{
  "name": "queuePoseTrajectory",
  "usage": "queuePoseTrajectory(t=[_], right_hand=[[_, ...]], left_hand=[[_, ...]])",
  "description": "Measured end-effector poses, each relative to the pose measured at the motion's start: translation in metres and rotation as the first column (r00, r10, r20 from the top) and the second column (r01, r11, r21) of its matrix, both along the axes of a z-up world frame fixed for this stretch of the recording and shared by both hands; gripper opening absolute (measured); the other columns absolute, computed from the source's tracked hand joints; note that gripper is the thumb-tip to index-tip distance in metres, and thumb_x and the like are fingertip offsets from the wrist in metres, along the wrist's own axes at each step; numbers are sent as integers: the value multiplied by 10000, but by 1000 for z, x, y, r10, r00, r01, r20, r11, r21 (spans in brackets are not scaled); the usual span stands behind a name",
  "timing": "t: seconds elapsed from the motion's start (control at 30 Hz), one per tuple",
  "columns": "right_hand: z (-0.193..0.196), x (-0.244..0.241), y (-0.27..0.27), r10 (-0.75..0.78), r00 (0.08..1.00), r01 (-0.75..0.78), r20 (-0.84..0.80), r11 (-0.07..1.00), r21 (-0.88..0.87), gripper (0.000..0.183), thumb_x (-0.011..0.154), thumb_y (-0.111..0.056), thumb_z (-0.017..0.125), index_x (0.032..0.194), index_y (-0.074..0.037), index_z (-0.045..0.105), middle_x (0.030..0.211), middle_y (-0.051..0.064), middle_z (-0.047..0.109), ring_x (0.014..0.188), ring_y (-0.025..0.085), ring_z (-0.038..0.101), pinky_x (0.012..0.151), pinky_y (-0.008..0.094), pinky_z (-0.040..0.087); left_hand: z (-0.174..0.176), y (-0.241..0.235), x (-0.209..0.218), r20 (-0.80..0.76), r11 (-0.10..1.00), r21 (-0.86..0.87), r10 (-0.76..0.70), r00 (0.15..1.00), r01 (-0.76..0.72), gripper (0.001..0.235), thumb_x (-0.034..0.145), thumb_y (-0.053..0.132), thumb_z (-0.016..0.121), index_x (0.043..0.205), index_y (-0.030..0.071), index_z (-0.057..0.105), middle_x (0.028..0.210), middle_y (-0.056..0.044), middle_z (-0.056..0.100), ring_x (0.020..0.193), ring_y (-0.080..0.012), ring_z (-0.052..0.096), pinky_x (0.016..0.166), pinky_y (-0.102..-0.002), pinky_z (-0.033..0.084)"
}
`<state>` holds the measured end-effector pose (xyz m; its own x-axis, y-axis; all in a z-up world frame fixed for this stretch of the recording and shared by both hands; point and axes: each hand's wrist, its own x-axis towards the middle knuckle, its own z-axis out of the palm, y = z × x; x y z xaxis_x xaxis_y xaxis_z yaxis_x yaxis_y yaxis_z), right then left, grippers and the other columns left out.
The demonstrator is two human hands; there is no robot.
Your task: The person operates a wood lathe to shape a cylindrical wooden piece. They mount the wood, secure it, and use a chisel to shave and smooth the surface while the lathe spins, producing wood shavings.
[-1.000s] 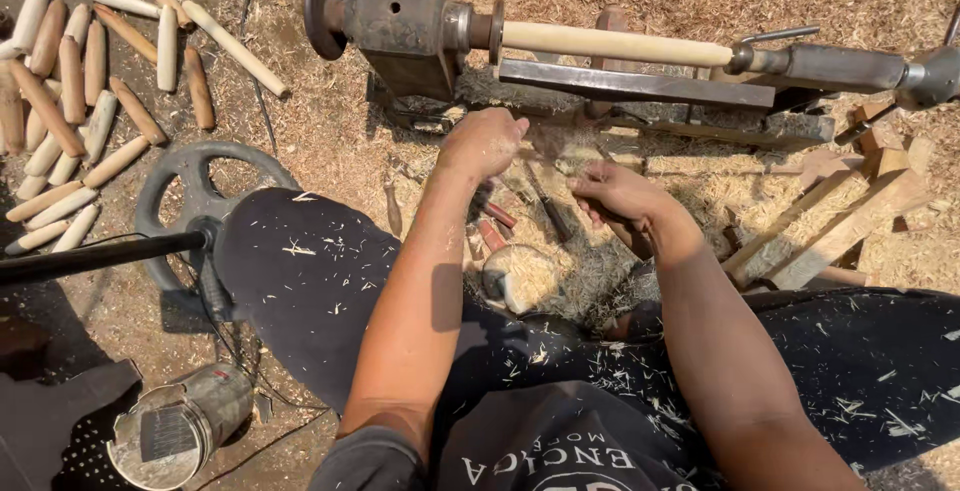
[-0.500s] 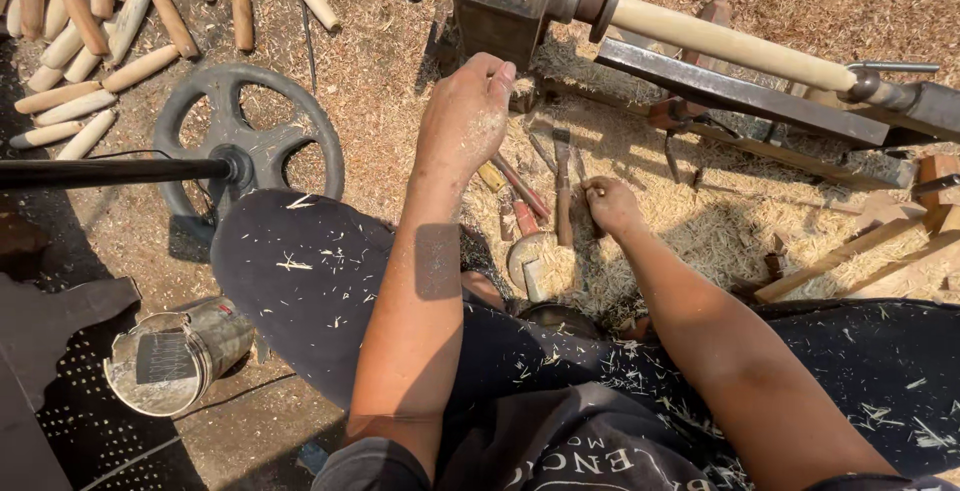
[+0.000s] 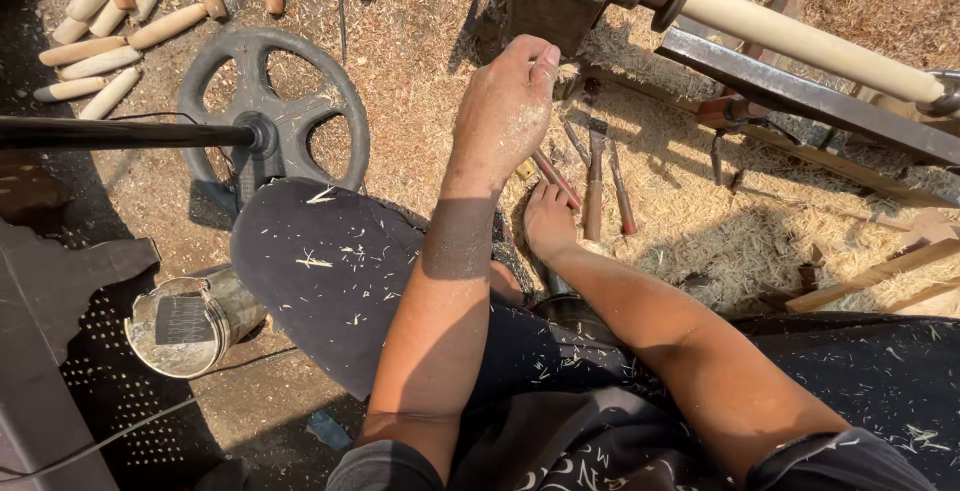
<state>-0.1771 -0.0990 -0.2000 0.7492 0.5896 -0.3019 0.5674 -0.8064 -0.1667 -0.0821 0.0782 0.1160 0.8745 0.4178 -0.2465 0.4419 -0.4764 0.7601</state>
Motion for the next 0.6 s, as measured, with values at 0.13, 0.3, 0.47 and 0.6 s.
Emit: queuePoseTrajectory(t=[0.13,0.3,0.47,0.6], right_hand=[[-1,-6,-3,-118,982,114,-148,993,-32,365,950,-81,529,1274,85,551,1263,297,540,1187,465,540,1024,537,505],[24,34,-17,-180,898,177,-401,983,-46,392,903,-256,639,1200,-9,575,1283,301,495,1177,472,545,967,526,507],[-7,25,-22,-251,806,252,-536,965,-73,438,991,-264,575,1306,15,455,1221,314,597,1065,447,665,916,517,556],[-25,17,-18,-166,904,221,-395,971,97,307,1042,-266,489,1228,-27,534,1194,275,649,1093,435,656,946,540,532]], left_hand=[[0,2,0,1,1000,3,-10,1000,10,357,1033,391,486,1178,124,673,990,-141,774,949,-352,734,837,-494,544],[-7,-9,6,-70,995,-6,-97,993,96,366,1032,391,484,1168,114,682,1023,-161,760,987,-370,719,874,-503,534],[-12,-32,11,-118,980,47,-186,975,193,394,1032,402,481,1170,99,691,1021,-188,750,998,-404,695,898,-526,519],[-8,-41,12,-193,974,4,-220,956,225,405,1025,417,468,1139,101,694,1016,-161,745,987,-369,701,882,-524,513]])
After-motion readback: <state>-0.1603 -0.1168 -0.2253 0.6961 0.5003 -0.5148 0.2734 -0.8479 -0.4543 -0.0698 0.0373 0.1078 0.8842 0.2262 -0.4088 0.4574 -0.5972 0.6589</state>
